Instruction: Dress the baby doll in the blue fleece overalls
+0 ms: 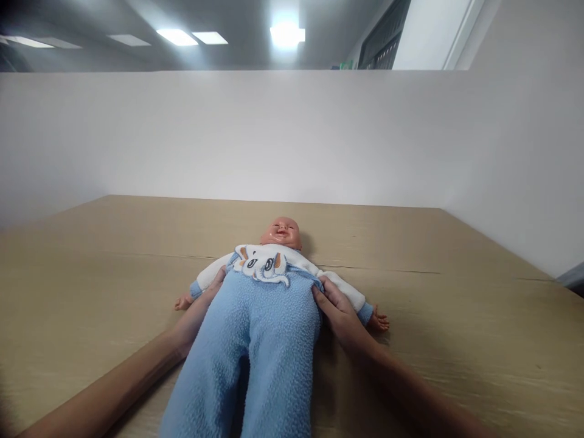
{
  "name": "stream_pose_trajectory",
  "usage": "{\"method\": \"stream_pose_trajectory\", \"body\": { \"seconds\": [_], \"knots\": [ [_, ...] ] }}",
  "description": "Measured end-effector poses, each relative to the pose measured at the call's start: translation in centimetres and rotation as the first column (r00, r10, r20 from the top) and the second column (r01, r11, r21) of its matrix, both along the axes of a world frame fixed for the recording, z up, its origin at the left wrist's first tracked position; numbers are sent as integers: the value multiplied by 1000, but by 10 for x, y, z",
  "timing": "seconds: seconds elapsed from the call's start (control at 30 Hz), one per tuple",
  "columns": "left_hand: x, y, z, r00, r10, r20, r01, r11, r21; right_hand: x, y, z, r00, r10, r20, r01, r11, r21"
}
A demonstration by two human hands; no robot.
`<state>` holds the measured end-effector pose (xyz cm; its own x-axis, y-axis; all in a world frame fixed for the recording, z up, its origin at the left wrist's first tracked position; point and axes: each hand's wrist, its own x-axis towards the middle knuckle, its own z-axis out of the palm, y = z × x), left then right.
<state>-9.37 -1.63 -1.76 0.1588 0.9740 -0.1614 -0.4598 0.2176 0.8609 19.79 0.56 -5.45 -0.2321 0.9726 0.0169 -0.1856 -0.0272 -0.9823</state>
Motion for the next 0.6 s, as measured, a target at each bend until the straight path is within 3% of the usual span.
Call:
{"method": "stream_pose_trajectory", "body": {
  "seconds": [0.3, 0.5, 0.6],
  "knots": [
    [-12, 9, 1, 991, -107, -83, 117, 985, 128, -1, 2, -3, 999, -40, 17, 40, 999, 2],
    [-23, 4, 6, 944, -49, -328, 92, 989, 119, -10, -5, 12, 991, -97, 94, 97, 995, 8],
    [-25, 0, 10, 910, -51, -412, 126, 979, 158, -10, -6, 10, 989, -102, 109, 104, 994, -16]
  ]
}}
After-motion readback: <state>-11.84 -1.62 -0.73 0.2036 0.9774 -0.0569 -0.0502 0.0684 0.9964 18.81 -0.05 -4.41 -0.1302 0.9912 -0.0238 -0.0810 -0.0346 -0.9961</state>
